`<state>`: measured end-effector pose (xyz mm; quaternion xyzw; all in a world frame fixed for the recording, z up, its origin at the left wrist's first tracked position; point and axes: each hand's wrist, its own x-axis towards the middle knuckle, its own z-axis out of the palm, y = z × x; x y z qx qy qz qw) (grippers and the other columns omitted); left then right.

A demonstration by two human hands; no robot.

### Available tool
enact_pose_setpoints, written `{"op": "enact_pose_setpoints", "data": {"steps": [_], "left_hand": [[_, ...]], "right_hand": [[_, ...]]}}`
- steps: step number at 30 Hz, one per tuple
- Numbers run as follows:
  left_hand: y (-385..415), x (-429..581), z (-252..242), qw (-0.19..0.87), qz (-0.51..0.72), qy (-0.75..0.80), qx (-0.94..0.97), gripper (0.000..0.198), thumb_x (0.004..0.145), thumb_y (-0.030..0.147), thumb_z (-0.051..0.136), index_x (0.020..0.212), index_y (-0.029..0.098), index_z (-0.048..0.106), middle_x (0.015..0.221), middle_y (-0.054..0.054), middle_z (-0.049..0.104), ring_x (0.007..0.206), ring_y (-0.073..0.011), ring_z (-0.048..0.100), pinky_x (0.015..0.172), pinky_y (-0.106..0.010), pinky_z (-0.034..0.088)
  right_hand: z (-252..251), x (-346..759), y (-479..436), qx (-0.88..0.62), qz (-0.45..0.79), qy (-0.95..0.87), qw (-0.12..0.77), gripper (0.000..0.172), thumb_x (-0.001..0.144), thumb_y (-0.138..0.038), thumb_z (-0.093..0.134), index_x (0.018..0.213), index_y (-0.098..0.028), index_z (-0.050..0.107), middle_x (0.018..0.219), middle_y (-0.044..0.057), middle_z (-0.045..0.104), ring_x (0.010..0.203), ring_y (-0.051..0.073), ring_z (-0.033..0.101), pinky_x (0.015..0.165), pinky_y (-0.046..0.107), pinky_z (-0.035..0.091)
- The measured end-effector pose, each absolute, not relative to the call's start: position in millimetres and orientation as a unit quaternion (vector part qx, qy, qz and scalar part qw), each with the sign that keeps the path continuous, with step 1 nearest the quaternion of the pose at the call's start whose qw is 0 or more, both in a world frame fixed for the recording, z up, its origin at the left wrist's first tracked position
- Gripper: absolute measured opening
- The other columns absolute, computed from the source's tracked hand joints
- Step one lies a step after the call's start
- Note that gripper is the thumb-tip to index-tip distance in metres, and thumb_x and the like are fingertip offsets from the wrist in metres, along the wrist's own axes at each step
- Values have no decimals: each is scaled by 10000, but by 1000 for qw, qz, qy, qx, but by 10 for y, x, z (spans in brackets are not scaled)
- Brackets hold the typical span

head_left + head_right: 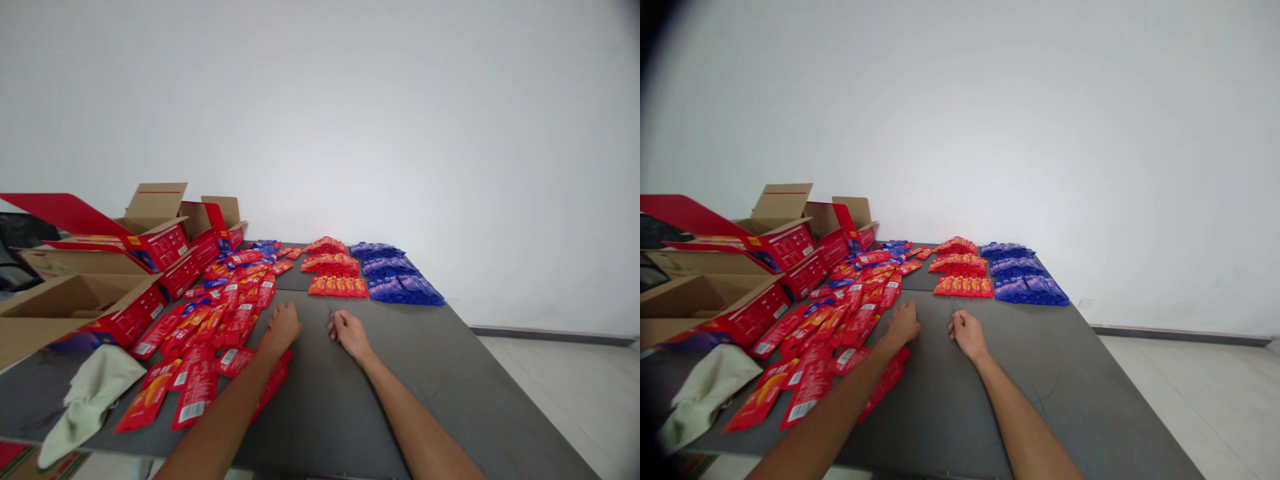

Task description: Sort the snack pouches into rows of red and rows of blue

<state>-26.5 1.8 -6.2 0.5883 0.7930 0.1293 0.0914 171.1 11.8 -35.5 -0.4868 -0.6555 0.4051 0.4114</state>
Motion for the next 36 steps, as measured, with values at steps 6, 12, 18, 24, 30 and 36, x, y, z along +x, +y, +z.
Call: {"op": "enact_pose_setpoints", "data": {"steps": [6, 12, 18, 24, 30, 36], "left_hand": [[215, -7, -82, 146, 281, 713, 626, 377, 733, 197, 618, 1103, 159, 553, 1150, -139, 607, 1096, -259, 568, 912, -334, 434], [446, 273, -222, 271, 476, 625, 556, 544, 677, 181, 706, 1203, 163, 567, 1180, -126, 647, 1057, -215, 624, 916, -306, 462], [446, 353, -228, 389, 570, 552, 468, 504, 626, 137, 758, 1114, 145, 631, 1041, -105, 693, 910, -184, 669, 810, -278, 516], [322, 218, -162, 490, 567, 468, 468, 288, 659, 273, 761, 904, 135, 698, 826, -55, 712, 707, -158, 657, 659, -260, 517], [227, 159, -176, 511, 536, 472, 478, 250, 632, 336, 751, 734, 118, 682, 642, -19, 661, 553, -123, 578, 548, -232, 433], [187, 287, -197, 458, 508, 498, 532, 237, 712, 349, 638, 604, 152, 563, 541, 41, 525, 490, -76, 434, 495, -203, 296]], "right_hand": [[-351, 1712, 130, -490, 403, -650, 419, 372, 927, -483, 384, 903, -190, 612, 722, 9, 680, 521, 119, 601, 529, 222, 442], [-337, 1746, 124, -474, 419, -653, 417, 358, 908, -498, 452, 923, -185, 624, 645, -3, 648, 543, 125, 589, 539, 219, 432], [-312, 1739, 115, -463, 425, -651, 425, 383, 874, -546, 510, 915, -188, 639, 596, -36, 571, 502, 106, 475, 477, 207, 349], [-315, 1708, 91, -444, 447, -637, 445, 396, 845, -566, 559, 819, -179, 638, 605, -29, 562, 521, 105, 451, 498, 213, 333], [-252, 1671, 57, -431, 496, -590, 469, 407, 816, -576, 599, 870, -178, 667, 743, 19, 664, 643, 152, 562, 580, 239, 413], [-250, 1702, 88, -463, 423, -592, 506, 328, 847, -498, 580, 823, -181, 664, 716, 18, 663, 630, 149, 554, 586, 245, 410]]}}
